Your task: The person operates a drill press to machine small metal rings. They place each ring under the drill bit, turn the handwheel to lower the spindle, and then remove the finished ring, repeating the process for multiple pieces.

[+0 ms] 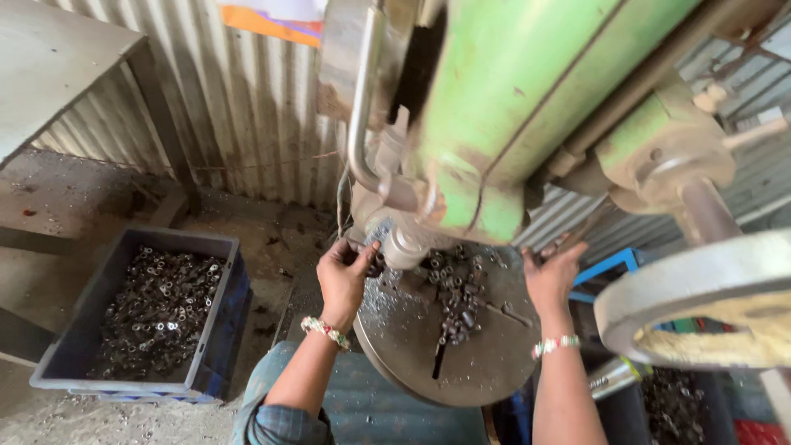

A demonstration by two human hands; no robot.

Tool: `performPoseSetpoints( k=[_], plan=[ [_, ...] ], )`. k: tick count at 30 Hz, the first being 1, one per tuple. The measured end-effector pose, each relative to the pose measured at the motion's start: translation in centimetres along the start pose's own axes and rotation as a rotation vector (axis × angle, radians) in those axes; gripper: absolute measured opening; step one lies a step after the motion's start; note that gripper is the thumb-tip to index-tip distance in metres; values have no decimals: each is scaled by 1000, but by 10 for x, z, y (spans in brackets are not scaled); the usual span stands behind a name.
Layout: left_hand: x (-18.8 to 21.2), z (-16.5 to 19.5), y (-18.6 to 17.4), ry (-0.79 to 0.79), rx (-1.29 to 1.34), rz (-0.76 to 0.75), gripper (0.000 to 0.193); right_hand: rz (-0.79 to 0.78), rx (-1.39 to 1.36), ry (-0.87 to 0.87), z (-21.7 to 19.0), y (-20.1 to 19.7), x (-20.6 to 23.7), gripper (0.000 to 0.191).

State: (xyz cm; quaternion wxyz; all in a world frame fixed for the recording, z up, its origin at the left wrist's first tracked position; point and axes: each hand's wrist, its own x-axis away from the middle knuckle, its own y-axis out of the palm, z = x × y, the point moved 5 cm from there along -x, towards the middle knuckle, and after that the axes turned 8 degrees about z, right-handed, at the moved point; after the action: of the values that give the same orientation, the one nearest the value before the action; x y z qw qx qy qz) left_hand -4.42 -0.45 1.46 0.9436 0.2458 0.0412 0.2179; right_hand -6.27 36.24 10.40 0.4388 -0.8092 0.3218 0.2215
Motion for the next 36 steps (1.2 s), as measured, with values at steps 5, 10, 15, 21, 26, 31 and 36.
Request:
performPoseSetpoints(
  k=[5,10,15,21,26,31,36],
  plan=[
    [0,4,-2,15,-76,3,14,285,370,-462,-38,34,-82,116],
    [4,10,-9,16,42,-183,10,-15,-134,-108,-17,35,-68,100],
    [7,5,-19,81,66,-121,9,135,-110,-92,2,-27,35,90],
    [-5,18,-20,143,8,-80,9,68,99,-49,4,-67,71,43],
    [-24,49,-56,63,48,184,17,139,30,-208,-6,-72,69,42],
    [10,40,-36,-30,-201,119,25,186,154,-137,-2,-64,71,44],
    [24,38,-20,-67,-386,165,35,142,120,-116,2,-64,71,44]
  ],
)
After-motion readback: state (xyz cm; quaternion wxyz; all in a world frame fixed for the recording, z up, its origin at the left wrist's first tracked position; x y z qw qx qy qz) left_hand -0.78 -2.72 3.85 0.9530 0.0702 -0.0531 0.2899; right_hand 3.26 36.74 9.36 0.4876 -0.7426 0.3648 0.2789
